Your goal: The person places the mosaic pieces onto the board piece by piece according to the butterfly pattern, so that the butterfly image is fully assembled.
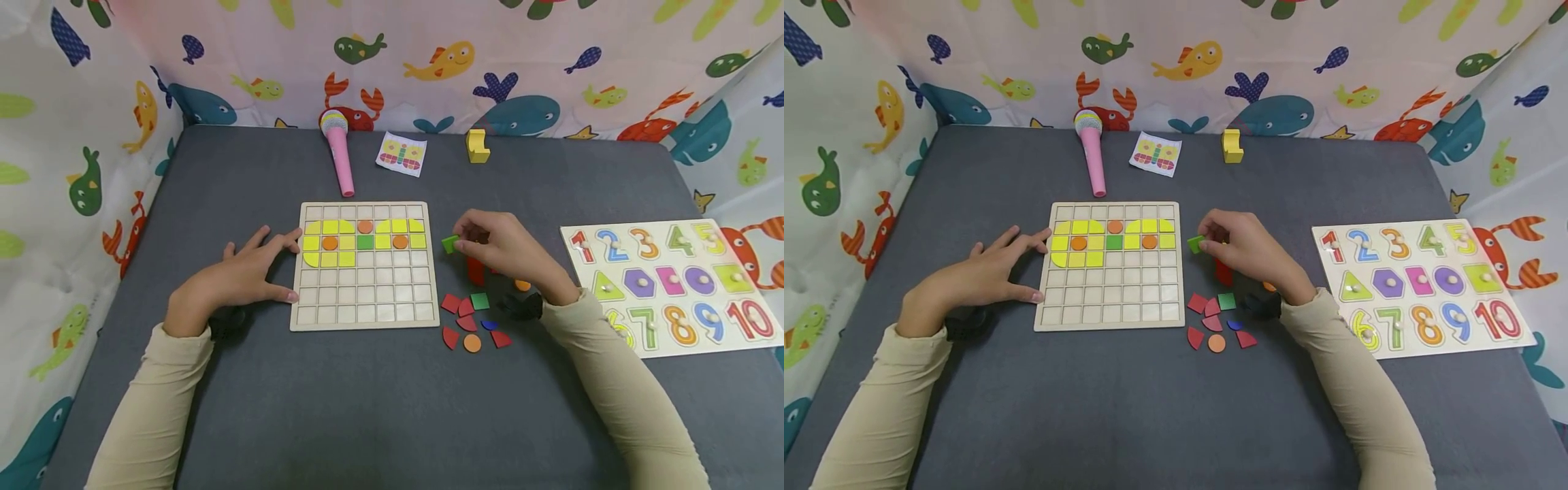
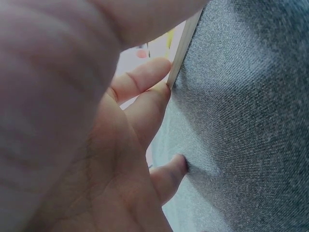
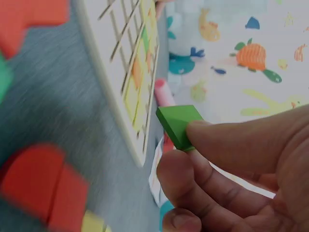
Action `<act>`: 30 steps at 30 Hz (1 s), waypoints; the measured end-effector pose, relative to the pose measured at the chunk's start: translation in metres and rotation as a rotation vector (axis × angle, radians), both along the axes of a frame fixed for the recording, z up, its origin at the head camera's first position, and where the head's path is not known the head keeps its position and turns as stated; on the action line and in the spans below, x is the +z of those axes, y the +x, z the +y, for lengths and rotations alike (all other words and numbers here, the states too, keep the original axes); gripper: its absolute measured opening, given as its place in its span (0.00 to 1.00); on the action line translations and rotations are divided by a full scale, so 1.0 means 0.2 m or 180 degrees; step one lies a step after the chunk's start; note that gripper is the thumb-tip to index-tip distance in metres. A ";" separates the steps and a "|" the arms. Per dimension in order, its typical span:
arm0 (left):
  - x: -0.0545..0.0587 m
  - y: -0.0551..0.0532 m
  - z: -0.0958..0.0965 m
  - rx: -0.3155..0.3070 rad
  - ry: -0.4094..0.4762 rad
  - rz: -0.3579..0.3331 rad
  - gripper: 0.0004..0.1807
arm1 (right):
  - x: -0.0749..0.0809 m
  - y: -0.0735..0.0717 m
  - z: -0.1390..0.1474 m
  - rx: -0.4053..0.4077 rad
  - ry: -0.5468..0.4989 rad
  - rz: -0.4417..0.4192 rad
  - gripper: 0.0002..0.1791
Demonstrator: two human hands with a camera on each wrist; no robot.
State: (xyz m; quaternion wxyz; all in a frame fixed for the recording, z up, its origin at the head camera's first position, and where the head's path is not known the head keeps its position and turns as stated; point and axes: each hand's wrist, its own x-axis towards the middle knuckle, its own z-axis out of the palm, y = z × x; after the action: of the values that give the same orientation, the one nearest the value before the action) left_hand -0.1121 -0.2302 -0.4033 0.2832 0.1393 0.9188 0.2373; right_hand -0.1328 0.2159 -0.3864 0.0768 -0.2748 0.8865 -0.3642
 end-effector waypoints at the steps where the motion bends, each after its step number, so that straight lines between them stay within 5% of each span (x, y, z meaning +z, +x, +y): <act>1: 0.00 0.00 0.00 -0.0008 -0.0016 -0.0011 0.62 | 0.00 -0.01 -0.03 0.0000 -0.0014 0.0027 0.03; 12: 0.01 0.00 0.01 -0.0023 -0.0077 -0.0067 0.60 | 0.00 -0.07 -0.26 0.0129 -0.0231 0.0012 0.05; 30: 0.02 0.01 0.00 -0.0038 0.0067 0.0055 0.55 | -0.10 -0.08 -0.61 0.0600 0.0065 0.0128 0.00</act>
State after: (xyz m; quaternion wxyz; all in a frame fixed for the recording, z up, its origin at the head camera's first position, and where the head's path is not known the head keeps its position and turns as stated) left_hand -0.1105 -0.2298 -0.3997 0.2752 0.1498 0.9177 0.2441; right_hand -0.1480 0.0946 -0.4065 0.0957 -0.3635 0.8618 -0.3407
